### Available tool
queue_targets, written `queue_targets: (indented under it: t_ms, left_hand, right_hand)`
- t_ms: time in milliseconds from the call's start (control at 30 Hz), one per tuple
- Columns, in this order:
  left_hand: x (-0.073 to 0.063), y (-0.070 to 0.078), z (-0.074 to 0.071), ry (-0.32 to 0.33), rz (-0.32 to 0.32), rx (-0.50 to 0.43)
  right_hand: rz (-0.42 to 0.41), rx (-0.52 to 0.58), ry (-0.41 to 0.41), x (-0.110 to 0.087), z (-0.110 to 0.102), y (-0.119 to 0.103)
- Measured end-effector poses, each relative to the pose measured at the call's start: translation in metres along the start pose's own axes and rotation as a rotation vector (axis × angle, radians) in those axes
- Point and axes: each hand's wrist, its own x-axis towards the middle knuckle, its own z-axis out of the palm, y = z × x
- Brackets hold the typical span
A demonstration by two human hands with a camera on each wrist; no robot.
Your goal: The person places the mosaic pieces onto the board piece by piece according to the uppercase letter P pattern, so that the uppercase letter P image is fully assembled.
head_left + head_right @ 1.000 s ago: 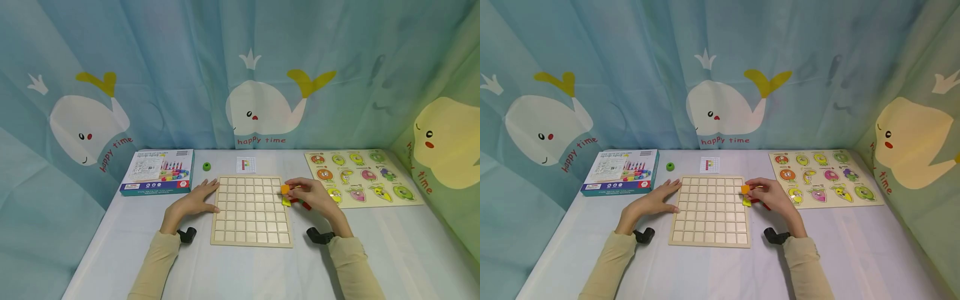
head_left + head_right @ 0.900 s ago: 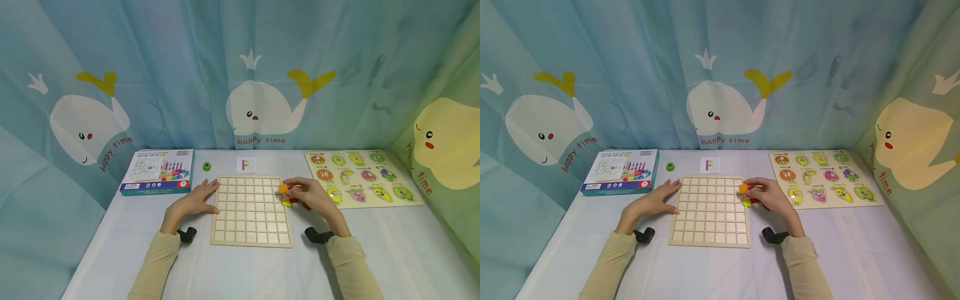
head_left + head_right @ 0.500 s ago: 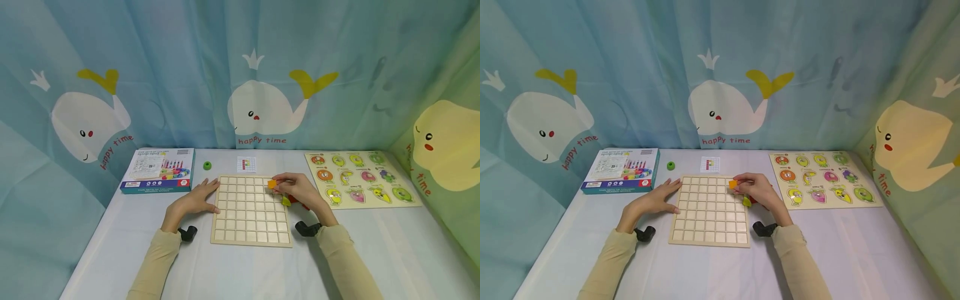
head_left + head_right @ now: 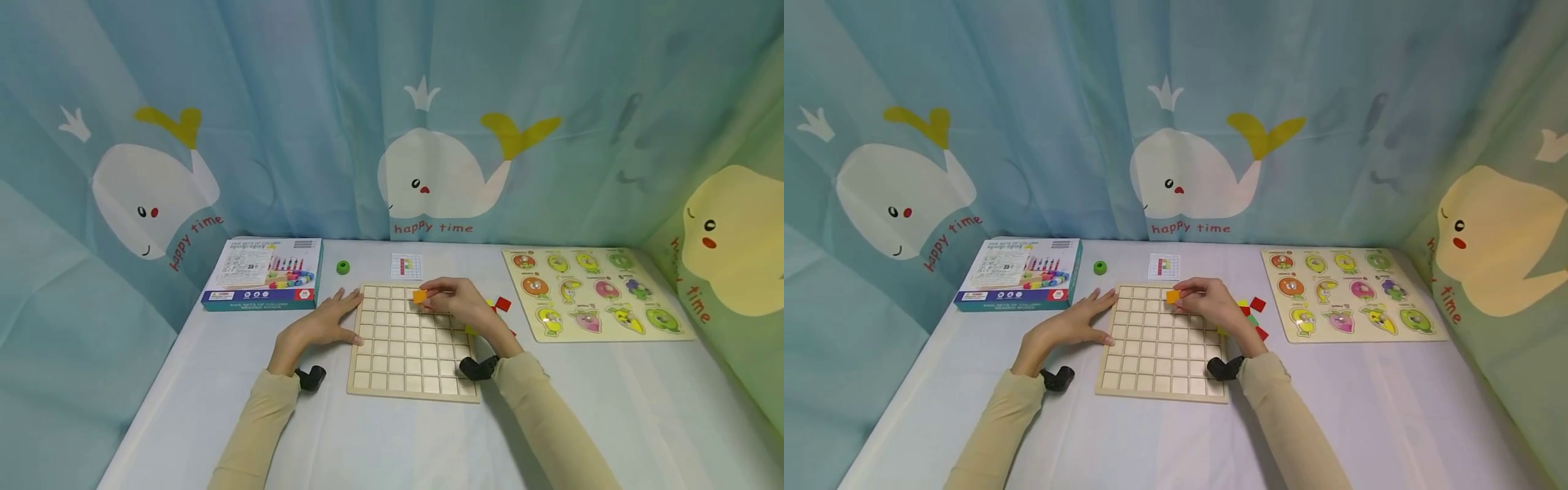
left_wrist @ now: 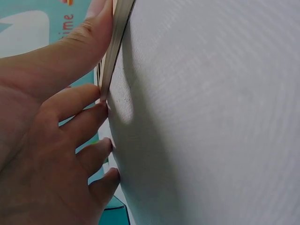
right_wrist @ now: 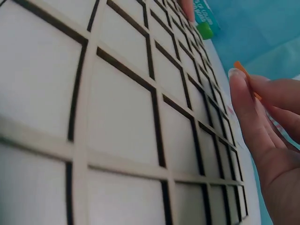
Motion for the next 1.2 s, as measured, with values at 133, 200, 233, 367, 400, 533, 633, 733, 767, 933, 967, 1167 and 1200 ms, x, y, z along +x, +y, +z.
queue_targets:
  t_ms: [133,200,233,367,400,533,633,733,767,933,967,1167,1200]
  left_hand:
    - [0.001,-0.001,0.000,0.001,-0.005,-0.003]
    - [0.001,0.000,0.000,-0.001,-0.004,-0.003]
    - [0.001,0.000,0.000,-0.001,-0.004,-0.005]
    - [0.001,0.001,0.001,-0.001,0.002,-0.001]
    - [0.001,0.001,0.001,0.001,0.004,-0.003]
    - [0.001,0.001,0.000,0.005,0.012,-0.007]
    - [0.000,0.001,0.000,0.007,0.009,-0.011]
    - [0.000,0.001,-0.001,0.007,0.002,-0.015]
    - [-0.001,0.001,-0.001,0.007,0.002,-0.016]
    - [0.000,0.001,0.000,0.004,0.002,-0.014]
    - [0.000,0.001,0.000,0.003,0.001,-0.013]
    - [0.000,0.001,0.000,0.003,-0.009,-0.014]
    - [0.000,0.002,0.000,0.004,-0.008,-0.014]
  right_hand:
    - [-0.012,-0.055,-0.012,0.007,0.006,0.004]
    - [-0.022,-0.096,-0.025,0.009,0.008,0.005]
    - [-0.020,-0.105,-0.026,0.010,0.010,0.005]
    - [-0.028,-0.140,-0.026,0.011,0.012,0.004]
    - [-0.029,-0.157,-0.019,0.011,0.012,0.004]
    - [-0.037,-0.233,-0.001,0.011,0.013,0.002]
    - [-0.036,-0.283,0.016,0.011,0.014,0.001]
    - [-0.034,-0.299,0.023,0.012,0.016,0.000]
    - [-0.033,-0.293,0.021,0.012,0.016,0.000]
    - [-0.020,-0.277,0.010,0.011,0.018,-0.002]
    - [-0.020,-0.286,0.012,0.011,0.018,-0.002]
    - [-0.047,-0.373,0.032,0.013,0.018,0.000]
    - [-0.050,-0.383,0.033,0.012,0.018,0.001]
